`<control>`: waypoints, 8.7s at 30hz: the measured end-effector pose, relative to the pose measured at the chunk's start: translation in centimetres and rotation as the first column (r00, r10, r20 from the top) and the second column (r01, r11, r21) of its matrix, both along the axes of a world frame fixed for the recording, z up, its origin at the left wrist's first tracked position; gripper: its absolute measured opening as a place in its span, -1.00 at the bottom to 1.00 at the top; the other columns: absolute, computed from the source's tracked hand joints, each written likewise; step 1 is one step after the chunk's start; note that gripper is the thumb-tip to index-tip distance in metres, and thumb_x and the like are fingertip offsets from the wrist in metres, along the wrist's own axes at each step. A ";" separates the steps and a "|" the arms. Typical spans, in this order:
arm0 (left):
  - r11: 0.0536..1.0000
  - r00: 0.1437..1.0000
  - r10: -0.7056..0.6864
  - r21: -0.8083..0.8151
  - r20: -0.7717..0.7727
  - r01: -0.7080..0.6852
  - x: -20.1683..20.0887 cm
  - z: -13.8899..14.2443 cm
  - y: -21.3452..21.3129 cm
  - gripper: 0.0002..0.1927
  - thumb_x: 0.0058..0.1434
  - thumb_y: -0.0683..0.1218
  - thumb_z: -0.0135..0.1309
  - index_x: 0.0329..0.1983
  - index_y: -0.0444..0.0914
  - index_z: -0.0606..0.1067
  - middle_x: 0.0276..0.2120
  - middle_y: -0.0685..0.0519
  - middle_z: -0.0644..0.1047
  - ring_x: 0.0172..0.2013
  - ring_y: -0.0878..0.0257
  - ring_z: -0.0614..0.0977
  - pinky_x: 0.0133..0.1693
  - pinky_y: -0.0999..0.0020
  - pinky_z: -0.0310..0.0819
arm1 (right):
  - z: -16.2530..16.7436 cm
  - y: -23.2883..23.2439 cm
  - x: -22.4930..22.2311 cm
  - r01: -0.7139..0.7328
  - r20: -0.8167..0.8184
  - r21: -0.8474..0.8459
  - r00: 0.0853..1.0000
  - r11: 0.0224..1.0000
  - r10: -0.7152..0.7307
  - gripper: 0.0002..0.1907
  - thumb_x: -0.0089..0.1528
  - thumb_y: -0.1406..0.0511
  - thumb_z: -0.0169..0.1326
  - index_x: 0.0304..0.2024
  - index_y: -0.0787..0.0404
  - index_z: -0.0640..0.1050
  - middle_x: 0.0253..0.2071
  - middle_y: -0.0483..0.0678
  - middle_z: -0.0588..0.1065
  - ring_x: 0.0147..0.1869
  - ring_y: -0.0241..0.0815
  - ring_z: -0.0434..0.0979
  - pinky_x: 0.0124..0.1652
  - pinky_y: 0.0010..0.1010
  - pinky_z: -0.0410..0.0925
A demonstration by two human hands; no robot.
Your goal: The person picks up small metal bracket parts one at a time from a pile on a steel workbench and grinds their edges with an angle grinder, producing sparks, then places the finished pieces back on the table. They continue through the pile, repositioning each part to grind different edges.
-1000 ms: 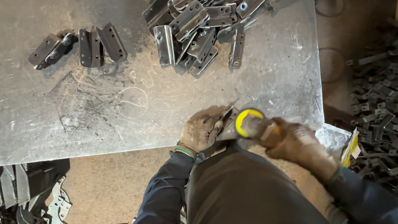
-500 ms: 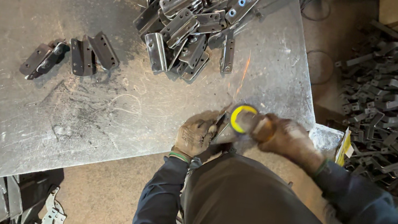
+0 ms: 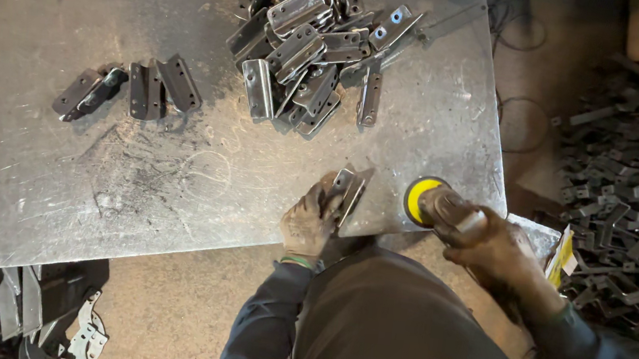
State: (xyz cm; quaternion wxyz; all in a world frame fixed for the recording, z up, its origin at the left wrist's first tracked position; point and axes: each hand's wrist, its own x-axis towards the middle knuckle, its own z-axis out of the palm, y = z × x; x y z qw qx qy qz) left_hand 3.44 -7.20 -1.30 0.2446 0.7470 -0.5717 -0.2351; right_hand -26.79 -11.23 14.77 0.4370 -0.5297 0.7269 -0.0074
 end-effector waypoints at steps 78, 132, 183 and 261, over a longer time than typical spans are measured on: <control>0.947 0.146 0.248 0.207 -0.958 -0.246 4.0 18.2 -2.0 -0.66 0.42 -0.02 -0.18 -0.25 -0.31 0.54 -0.44 0.08 0.57 -0.47 0.31 0.51 -0.41 0.42 0.39 | 0.6 -2.6 -1.0 0.474 0.434 -0.103 0.812 0.874 -0.390 -0.46 -0.08 0.48 0.33 0.00 0.26 0.62 -0.12 -0.09 0.62 -0.08 -0.27 0.59 -0.13 -0.37 0.44; 0.815 0.874 -0.483 -0.337 0.052 0.471 4.1 1.2 -6.7 -0.20 0.17 -0.06 0.17 0.38 -0.51 0.15 0.09 -0.40 0.44 0.02 -0.31 0.50 0.07 -0.09 0.35 | 1.8 -6.4 10.8 0.182 0.364 -0.467 0.932 0.865 0.000 -0.01 -0.17 0.26 0.46 0.29 0.24 0.34 0.07 0.05 0.54 0.16 -0.14 0.57 0.11 -0.29 0.46; 0.940 0.623 -0.307 -0.126 -0.720 0.318 2.8 13.3 -8.6 -0.56 0.41 0.11 -0.23 -0.20 -0.30 0.52 -0.41 -0.01 0.57 -0.40 0.24 0.61 -0.33 0.34 0.51 | 12.1 -6.4 5.7 0.281 0.699 0.013 0.684 0.960 -0.209 -0.33 -0.08 0.41 0.31 0.12 0.25 0.52 -0.03 -0.14 0.57 0.03 -0.38 0.50 0.04 -0.49 0.35; 0.960 -0.610 0.177 0.000 -0.772 0.280 -17.8 8.2 -3.0 -0.28 0.15 -0.12 0.48 0.29 -0.27 0.34 0.05 -0.02 0.55 0.01 0.15 0.61 0.08 0.22 0.53 | -6.4 -2.4 -3.8 -0.013 0.465 -0.517 0.835 0.856 0.293 -0.14 -0.07 0.31 0.41 0.23 0.37 0.34 -0.01 0.05 0.58 0.08 -0.12 0.60 0.06 -0.24 0.43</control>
